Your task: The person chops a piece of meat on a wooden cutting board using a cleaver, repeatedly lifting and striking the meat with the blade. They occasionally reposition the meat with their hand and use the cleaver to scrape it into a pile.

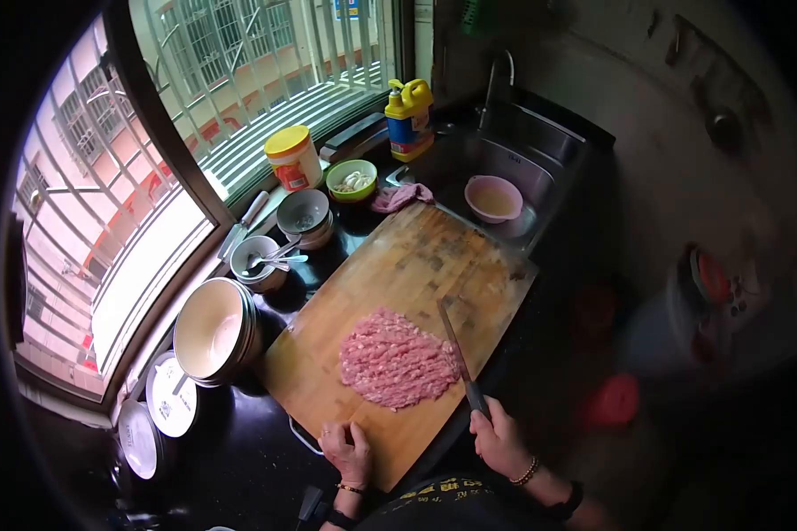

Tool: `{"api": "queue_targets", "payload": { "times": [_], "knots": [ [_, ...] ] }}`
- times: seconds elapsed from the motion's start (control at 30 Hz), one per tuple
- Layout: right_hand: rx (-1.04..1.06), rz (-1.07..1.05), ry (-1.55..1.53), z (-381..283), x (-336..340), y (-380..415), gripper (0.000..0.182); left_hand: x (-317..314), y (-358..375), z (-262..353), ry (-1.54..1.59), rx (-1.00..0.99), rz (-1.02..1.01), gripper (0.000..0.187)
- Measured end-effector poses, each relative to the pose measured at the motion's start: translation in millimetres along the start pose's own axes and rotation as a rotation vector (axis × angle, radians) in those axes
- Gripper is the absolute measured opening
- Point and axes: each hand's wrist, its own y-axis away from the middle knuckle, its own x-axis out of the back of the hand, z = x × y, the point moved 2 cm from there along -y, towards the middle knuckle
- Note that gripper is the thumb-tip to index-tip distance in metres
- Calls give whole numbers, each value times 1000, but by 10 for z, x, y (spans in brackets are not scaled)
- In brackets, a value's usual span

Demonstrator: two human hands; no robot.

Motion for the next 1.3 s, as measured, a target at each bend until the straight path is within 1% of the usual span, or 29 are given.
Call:
{"api": "queue_targets", "payload": {
  "times": [0.07,0.1,0.13,0.2,0.23,0.27,0.33,0.37,0.4,0.47,0.5,0.57,0.6,0.67,0.7,0.77,0.87,0.93,1.0,1.03,1.07,1.13,1.2,1.3],
  "knots": [
    [233,97,85,-177,-17,131,29,11,-14,34,3,-11,27,10],
    [283,111,83,-182,-20,158,33,4,-9,27,1,-18,28,10],
    [281,134,69,-131,-28,142,33,-8,-2,21,5,-42,15,10],
    [286,135,170,89,-74,3,33,-14,9,-8,12,-17,8,10],
    [119,56,139,266,-60,-99,33,-11,10,0,20,-31,11,10],
    [122,81,118,256,-75,-87,33,-15,12,-5,24,-62,1,10],
    [159,93,61,176,-78,-47,34,-18,25,-16,4,-41,5,10],
    [213,125,53,119,-87,-13,35,-18,40,-25,8,-20,-13,10],
    [209,141,40,63,-98,12,35,-16,38,-33,8,-38,-24,10],
    [309,240,157,-44,-89,49,33,-21,42,-45,-20,-50,-31,10],
    [308,249,153,33,-69,-1,33,-25,43,-34,-17,-59,-35,10],
    [45,73,191,306,-59,-164,36,-12,43,-28,-24,-32,-36,10],
    [48,78,190,271,-49,-154,36,-13,34,-25,-20,-36,-35,10],
    [53,71,59,163,-24,-84,36,-12,47,-25,3,-15,-38,11],
    [49,67,60,56,-11,-12,36,-6,54,-23,0,-11,-40,11],
    [282,130,151,-206,25,117,34,-11,61,-15,-29,-2,-43,11],
    [270,140,170,-188,-26,120,33,-34,65,-46,-12,-21,-16,11],
    [243,157,228,73,-75,-30,33,-24,64,-45,-3,-22,-22,10],
    [104,118,222,175,-81,-123,33,-27,40,-51,1,-20,-17,10],
    [94,100,136,148,-79,-109,33,-34,50,-55,6,-22,-18,10],
    [91,94,135,107,-78,-62,33,-26,62,-66,11,-29,-25,10],
    [250,159,173,-161,-37,57,34,-13,48,-32,16,-17,-27,10],
    [268,172,190,-183,-41,77,34,-10,49,-12,22,-2,-26,10],
    [243,209,272,76,-59,-57,34,-8,44,-12,25,-16,-24,9]
  ]
}}
